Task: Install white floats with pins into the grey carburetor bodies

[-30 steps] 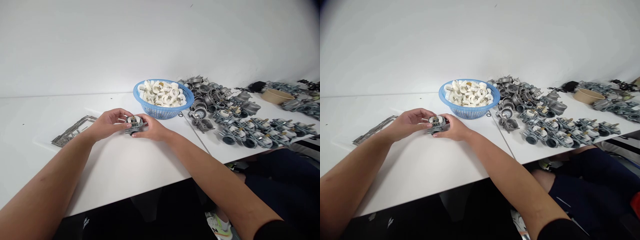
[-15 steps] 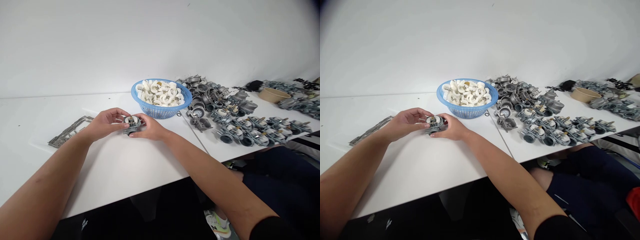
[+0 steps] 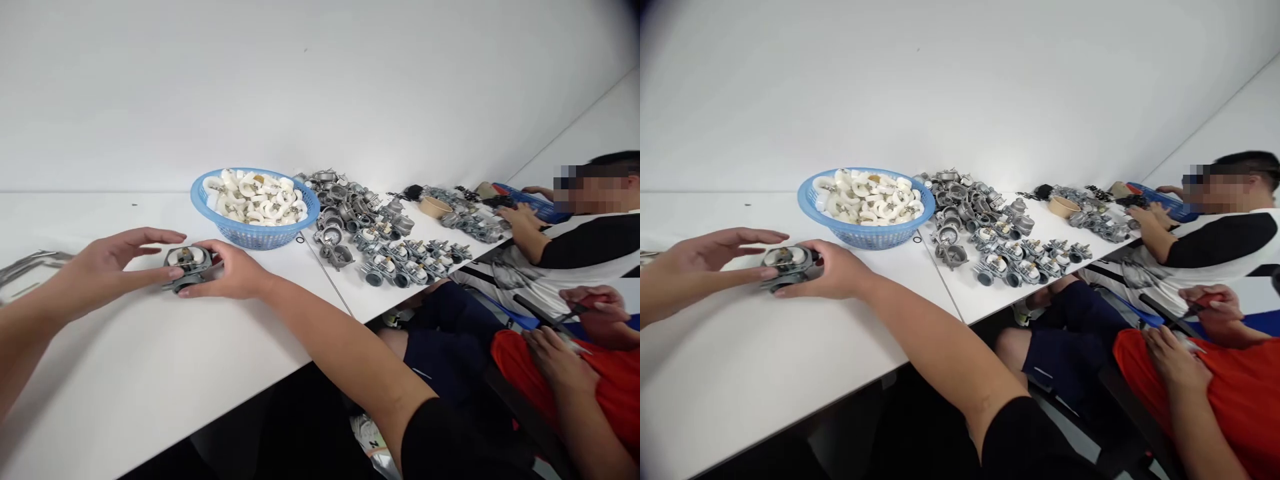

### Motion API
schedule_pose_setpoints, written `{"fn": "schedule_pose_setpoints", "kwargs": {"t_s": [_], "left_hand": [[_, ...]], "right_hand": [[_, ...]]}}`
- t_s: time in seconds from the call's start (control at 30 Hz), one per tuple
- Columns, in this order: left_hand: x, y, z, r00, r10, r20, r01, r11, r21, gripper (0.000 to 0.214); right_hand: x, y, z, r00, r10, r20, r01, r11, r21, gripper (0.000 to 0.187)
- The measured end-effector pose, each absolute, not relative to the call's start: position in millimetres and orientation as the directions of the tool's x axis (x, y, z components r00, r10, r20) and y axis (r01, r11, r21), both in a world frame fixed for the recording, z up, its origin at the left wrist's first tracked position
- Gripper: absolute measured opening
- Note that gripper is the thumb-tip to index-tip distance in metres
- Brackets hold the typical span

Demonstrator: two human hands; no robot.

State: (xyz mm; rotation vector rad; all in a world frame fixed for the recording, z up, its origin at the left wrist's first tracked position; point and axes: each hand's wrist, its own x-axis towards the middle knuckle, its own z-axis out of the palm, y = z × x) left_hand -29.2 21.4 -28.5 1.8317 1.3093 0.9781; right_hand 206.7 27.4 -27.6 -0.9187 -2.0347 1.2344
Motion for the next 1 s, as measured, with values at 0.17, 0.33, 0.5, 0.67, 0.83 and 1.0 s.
{"fn": "schedule_pose_setpoints", "kwargs": {"t_s": [0.17,0.33,0.5,0.67,0.83,1.0], "left_hand": [[-10,7,-13,0.209,0.922,0.327,0.617,-0.384,0.687,0.046],[-7,6,-14,0.268,0.825,0.497,0.671,-0.53,0.519,0.031],[-2,2,-12,0.273,0.813,0.514,0.7,-0.534,0.474,0.044],[11,-3,-8,0.145,0.873,0.466,0.818,-0.37,0.44,0.039],[14,-3,-11,0.109,0.857,0.504,0.814,-0.367,0.45,0.042],[18,-6,-9,0.152,0.897,0.416,0.854,-0.331,0.402,0.038]], "right_hand": [[208,22,-20,-0.569,0.812,0.125,0.338,0.371,-0.865,0.08],[206,20,-17,-0.522,0.843,0.129,0.453,0.402,-0.796,0.08],[201,17,-21,-0.444,0.88,0.17,0.511,0.404,-0.759,0.079],[197,13,-24,-0.383,0.902,0.198,0.567,0.399,-0.721,0.08],[196,13,-26,-0.339,0.917,0.21,0.618,0.385,-0.685,0.081],[196,12,-27,-0.323,0.912,0.254,0.658,0.409,-0.632,0.074]]}}
